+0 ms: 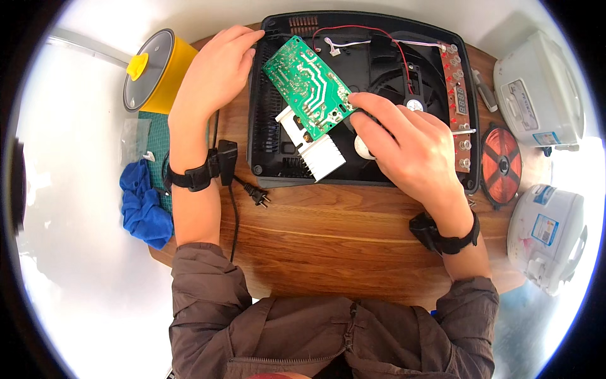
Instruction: The person removes a circuit board from a disassembled appliance, uses a screwdriver to adjust components on the board, and then reinserts the board into the appliance housing.
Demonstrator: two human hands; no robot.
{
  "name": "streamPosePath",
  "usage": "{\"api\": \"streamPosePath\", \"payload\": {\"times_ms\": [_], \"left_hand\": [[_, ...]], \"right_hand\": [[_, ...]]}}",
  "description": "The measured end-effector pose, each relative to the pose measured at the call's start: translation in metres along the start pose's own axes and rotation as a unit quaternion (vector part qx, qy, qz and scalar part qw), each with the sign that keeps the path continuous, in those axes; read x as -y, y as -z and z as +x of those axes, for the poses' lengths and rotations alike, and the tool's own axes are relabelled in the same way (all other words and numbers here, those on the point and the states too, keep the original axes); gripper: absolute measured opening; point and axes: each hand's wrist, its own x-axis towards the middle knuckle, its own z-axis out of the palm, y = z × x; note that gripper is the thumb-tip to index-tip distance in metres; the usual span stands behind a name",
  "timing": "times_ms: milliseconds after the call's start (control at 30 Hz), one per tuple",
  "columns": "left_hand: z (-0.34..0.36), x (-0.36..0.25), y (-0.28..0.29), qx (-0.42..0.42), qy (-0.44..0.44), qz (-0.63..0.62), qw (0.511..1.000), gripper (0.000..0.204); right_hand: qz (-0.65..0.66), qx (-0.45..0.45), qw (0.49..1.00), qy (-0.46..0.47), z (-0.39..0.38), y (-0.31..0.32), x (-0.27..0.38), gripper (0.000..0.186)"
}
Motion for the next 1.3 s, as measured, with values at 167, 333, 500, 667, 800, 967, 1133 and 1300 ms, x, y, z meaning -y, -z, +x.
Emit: {"api": "streamPosePath", "payload": {"times_ms": [167, 333, 500, 667, 800, 967, 1133, 1300], "left_hand": [[0.000, -0.003, 0.001, -0.002, 0.003, -0.009, 1.000, 0.032], [0.000, -0.009, -0.005, -0.019, -0.001, 0.016, 1.000, 0.036], [0.001, -0.012, -0.007, -0.022, -0.006, 0.049, 0.999, 0.041], [0.000, -0.009, -0.008, -0.036, -0.016, 0.037, 0.999, 0.038], [-0.003, -0.006, -0.010, -0.039, -0.018, 0.024, 0.999, 0.037], [-0.007, -0.008, -0.002, -0.023, -0.005, 0.006, 1.000, 0.037], [-0.006, -0.031, 0.016, 0.001, -0.005, -0.032, 0.999, 0.033], [-0.004, -0.055, 0.019, 0.045, 0.027, -0.080, 0.995, 0.034]], "right_hand": [[0.001, -0.007, 1.000, 0.000, -0.001, -0.003, -0.001, 0.017], [0.002, -0.005, 1.000, -0.004, -0.002, -0.003, -0.001, 0.016], [0.005, -0.006, 1.000, -0.003, -0.002, -0.003, -0.001, 0.015], [-0.002, -0.008, 1.000, -0.001, -0.003, -0.004, -0.001, 0.016], [0.002, -0.028, 1.000, 0.004, -0.004, -0.005, -0.002, 0.016], [0.007, -0.027, 1.000, 0.003, -0.004, -0.005, -0.001, 0.016], [-0.004, -0.028, 1.000, 0.006, -0.006, -0.003, -0.003, 0.018], [-0.001, -0.046, 0.999, 0.001, -0.005, -0.003, -0.004, 0.017]]}}
